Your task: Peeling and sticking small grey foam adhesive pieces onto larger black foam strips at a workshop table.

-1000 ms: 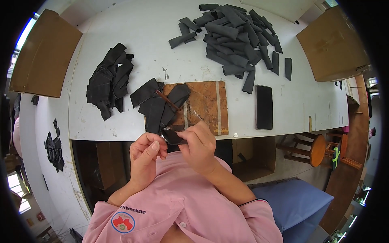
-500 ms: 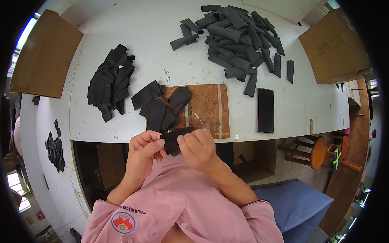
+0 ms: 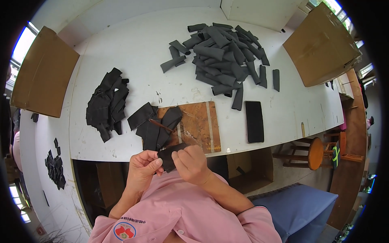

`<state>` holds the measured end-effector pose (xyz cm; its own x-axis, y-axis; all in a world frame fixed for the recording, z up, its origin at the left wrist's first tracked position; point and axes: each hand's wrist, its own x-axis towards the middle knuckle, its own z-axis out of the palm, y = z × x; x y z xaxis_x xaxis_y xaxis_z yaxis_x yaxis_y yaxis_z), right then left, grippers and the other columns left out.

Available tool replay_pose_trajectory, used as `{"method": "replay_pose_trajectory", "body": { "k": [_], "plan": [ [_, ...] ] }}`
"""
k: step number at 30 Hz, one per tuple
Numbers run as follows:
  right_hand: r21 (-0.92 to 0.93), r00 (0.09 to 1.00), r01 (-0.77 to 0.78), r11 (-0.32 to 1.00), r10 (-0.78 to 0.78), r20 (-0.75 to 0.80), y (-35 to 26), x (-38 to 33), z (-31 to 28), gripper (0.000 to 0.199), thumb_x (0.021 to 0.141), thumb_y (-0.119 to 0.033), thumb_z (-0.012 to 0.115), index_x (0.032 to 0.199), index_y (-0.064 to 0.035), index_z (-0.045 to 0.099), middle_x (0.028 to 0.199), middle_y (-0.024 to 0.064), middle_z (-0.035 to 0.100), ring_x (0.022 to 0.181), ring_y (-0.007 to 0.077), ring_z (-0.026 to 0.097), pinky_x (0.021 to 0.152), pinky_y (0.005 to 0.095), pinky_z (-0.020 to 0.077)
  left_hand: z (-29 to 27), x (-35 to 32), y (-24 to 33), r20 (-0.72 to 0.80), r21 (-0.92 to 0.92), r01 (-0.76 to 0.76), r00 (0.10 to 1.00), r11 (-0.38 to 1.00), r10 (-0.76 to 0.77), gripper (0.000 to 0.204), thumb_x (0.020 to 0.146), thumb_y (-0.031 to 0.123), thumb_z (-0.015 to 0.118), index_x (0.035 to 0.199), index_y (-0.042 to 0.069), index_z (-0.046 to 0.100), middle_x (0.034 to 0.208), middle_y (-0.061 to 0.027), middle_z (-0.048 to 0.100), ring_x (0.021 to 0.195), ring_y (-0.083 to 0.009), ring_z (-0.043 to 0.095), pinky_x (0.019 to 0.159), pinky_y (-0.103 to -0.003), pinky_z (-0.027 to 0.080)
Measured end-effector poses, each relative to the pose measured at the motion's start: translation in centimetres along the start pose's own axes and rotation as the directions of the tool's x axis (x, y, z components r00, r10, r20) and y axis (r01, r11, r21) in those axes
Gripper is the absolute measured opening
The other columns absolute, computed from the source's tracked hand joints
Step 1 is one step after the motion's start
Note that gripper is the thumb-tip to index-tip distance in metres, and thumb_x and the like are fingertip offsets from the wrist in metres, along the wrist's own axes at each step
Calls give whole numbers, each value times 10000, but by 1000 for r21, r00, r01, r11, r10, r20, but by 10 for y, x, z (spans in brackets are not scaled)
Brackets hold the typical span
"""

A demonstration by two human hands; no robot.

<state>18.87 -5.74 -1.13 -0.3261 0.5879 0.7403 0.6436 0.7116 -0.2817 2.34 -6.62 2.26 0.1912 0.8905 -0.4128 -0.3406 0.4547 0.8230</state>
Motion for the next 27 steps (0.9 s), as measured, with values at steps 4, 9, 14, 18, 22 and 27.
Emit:
{"method": "replay_pose_trajectory", "body": {
  "k": [4, 9, 14, 18, 22, 27],
  "plan": [
    [-8, 1000, -1, 1000, 1, -27, 1, 0, 0, 245, 540, -46, 579, 767, 44, 577, 703, 72, 491, 585, 195, 467, 479, 301, 347, -5, 2, 0, 67, -73, 48, 997, 996, -43, 102, 745, -3, 626, 839, -16, 587, 670, -68, 599, 529, -104, 568, 466, -196, 459],
    [-12, 998, -1, 1000, 0, -60, 2, 2, 2, 245, 538, -46, 580, 766, 43, 577, 697, 69, 489, 578, 191, 466, 472, 297, 347, -9, 4, -4, 82, -139, 120, 991, 983, -110, 122, 736, -14, 629, 851, -19, 589, 668, -78, 602, 527, -119, 579, 453, -202, 467],
    [-30, 995, 14, 999, -17, -94, 2, 4, 2, 250, 534, -58, 576, 764, 38, 579, 695, 63, 485, 567, 175, 460, 468, 283, 349, -6, 6, -6, 95, -97, 110, 990, 989, -101, 129, 730, -32, 616, 855, -24, 586, 661, -87, 601, 513, -124, 572, 442, -205, 460],
    [-37, 994, 59, 998, -62, -88, 4, 5, 1, 255, 532, -68, 575, 765, 34, 580, 691, 60, 483, 573, 171, 460, 470, 279, 351, 0, 7, -1, 47, -212, 146, 989, 966, -140, 112, 725, -68, 538, 817, -19, 580, 662, -73, 589, 515, -119, 549, 456, -218, 443],
    [-25, 998, 68, 997, -68, 0, 3, 3, 0, 283, 539, -97, 592, 791, 32, 580, 717, 69, 492, 594, 184, 465, 485, 286, 364, 0, 6, 0, -13, -30, 51, 999, 998, -51, 93, 725, -68, 519, 777, -10, 570, 655, -40, 567, 529, -100, 519, 479, -213, 419],
    [355, 911, -341, 871, 213, 352, -3, 16, -11, 463, 606, -250, 682, 956, 30, 564, 838, 104, 521, 687, 230, 523, 559, 320, 443, 7, 5, -1, -213, 340, -193, 937, 920, 276, 43, 741, -44, 551, 731, -4, 539, 611, -17, 523, 508, -46, 462, 454, -179, 382]
  ]
}}
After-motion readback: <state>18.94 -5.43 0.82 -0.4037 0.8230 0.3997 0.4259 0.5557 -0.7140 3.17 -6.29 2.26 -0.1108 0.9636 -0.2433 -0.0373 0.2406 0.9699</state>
